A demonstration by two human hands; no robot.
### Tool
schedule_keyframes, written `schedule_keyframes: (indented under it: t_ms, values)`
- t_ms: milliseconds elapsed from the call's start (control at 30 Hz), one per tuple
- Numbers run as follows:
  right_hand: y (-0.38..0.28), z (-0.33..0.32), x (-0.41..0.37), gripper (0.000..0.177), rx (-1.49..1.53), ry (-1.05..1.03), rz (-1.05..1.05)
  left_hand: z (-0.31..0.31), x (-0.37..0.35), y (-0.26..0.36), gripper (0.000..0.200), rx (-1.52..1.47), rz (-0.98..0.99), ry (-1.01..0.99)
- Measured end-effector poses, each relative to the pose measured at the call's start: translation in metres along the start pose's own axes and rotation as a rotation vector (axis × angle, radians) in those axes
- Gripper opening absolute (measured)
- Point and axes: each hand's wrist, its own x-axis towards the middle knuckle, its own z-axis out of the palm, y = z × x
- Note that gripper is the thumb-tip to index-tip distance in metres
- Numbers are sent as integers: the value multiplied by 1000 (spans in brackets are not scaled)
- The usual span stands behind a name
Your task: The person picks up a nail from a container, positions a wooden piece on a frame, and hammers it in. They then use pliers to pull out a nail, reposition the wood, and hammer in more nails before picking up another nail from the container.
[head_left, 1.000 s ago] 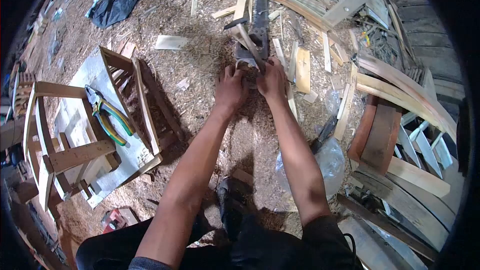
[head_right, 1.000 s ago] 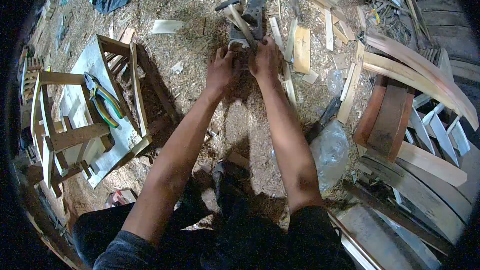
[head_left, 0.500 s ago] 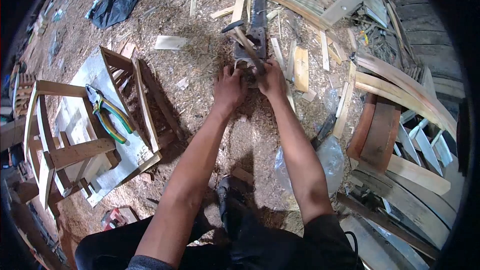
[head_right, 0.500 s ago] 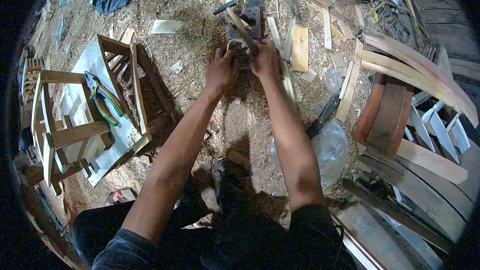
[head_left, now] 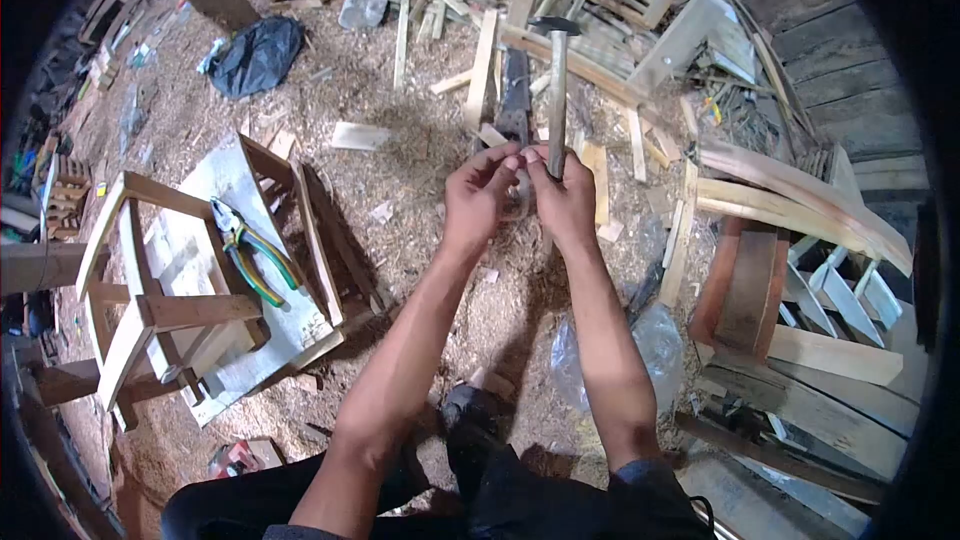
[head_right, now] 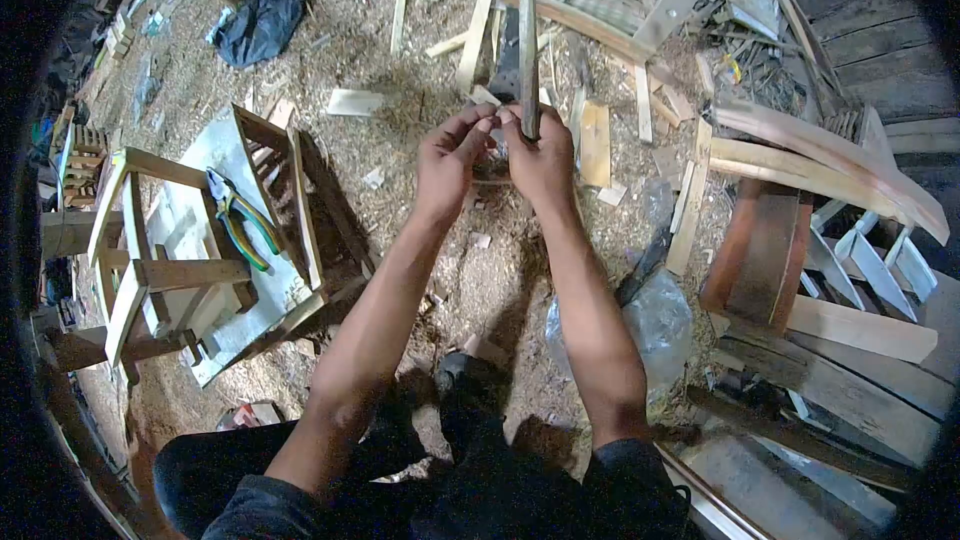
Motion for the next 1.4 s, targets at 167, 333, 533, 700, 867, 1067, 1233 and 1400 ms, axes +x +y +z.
schedule_keyframes:
  t_ms: [167,333,533,700,867,1067,1233,1400]
  values:
    - [-71,-6,-9,21,22,16,-62,13,-7,51,20,-160,75,9]
    - [-144,-27,-23,27,94,-109,-159,24,-21,116,18,-383,52,-115]
    - [-216,-36,-29,29,386,-196,-146,20,-55,195,22,-581,138,-336]
    - [-280,-22,-32,20,546,-426,-136,-3,-83,269,17,-510,241,-347]
    - [-317,32,-34,18,476,-523,-177,-77,-76,353,22,526,480,-179]
    - [-310,139,-47,20,519,-643,-149,-199,-107,389,21,796,445,141]
    - [-309,204,-38,20,358,-734,-167,-236,-87,337,17,862,510,225]
    - [-317,242,-27,16,225,-775,-250,-246,-72,333,23,868,489,285]
